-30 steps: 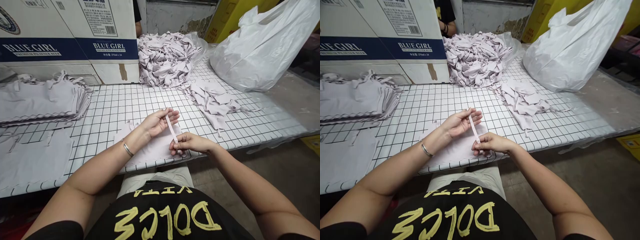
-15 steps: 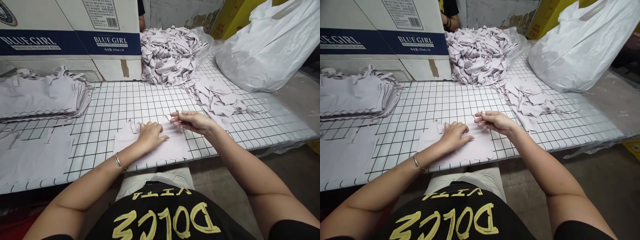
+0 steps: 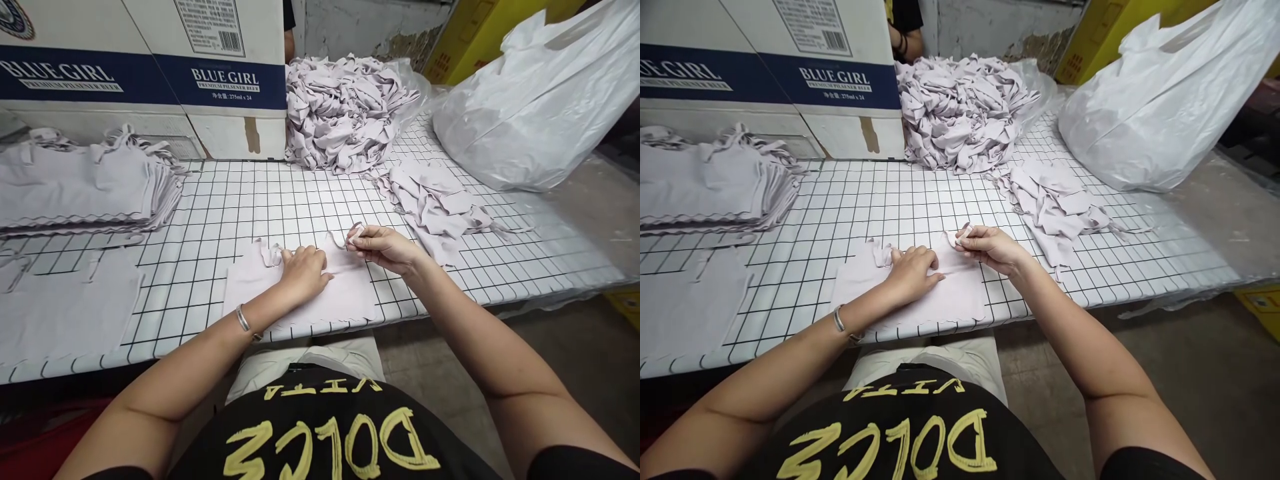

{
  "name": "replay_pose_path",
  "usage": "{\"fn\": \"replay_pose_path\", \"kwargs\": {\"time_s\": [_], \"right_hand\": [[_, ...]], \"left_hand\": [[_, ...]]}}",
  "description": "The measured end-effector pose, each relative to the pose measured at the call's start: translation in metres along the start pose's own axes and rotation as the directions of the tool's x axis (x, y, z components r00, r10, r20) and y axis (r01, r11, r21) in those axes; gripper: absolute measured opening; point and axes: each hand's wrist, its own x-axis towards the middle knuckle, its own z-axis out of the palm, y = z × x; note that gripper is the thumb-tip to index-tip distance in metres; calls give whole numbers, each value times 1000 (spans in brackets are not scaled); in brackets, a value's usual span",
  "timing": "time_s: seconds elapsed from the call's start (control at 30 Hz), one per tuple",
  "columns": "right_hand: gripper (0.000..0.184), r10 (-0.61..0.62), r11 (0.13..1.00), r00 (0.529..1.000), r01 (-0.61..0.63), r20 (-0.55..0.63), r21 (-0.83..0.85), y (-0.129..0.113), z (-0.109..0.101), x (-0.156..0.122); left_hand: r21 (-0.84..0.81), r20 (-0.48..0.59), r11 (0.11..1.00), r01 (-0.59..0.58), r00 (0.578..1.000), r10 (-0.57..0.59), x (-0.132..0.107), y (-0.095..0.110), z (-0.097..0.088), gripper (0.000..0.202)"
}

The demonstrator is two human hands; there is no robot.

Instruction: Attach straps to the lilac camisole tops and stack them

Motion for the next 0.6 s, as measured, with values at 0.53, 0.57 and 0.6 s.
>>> {"fn": "replay_pose_path", "kwargs": {"time_s": [0.53, 0.57, 0.6], "right_hand": [[33, -265, 958, 962, 254, -71, -137, 23, 9, 0], [33, -307, 942, 950, 294, -61, -159, 25, 9, -1], [33, -341, 927, 939, 327, -49, -182, 28, 10, -1]], "left_hand": [[-30, 23, 1000, -8, 1000, 9, 2, 2, -5, 8], [-73, 22, 997, 5, 1000, -3, 2, 1, -5, 9], [-117, 22, 993, 20, 1000, -18, 2, 0, -4, 11]]}}
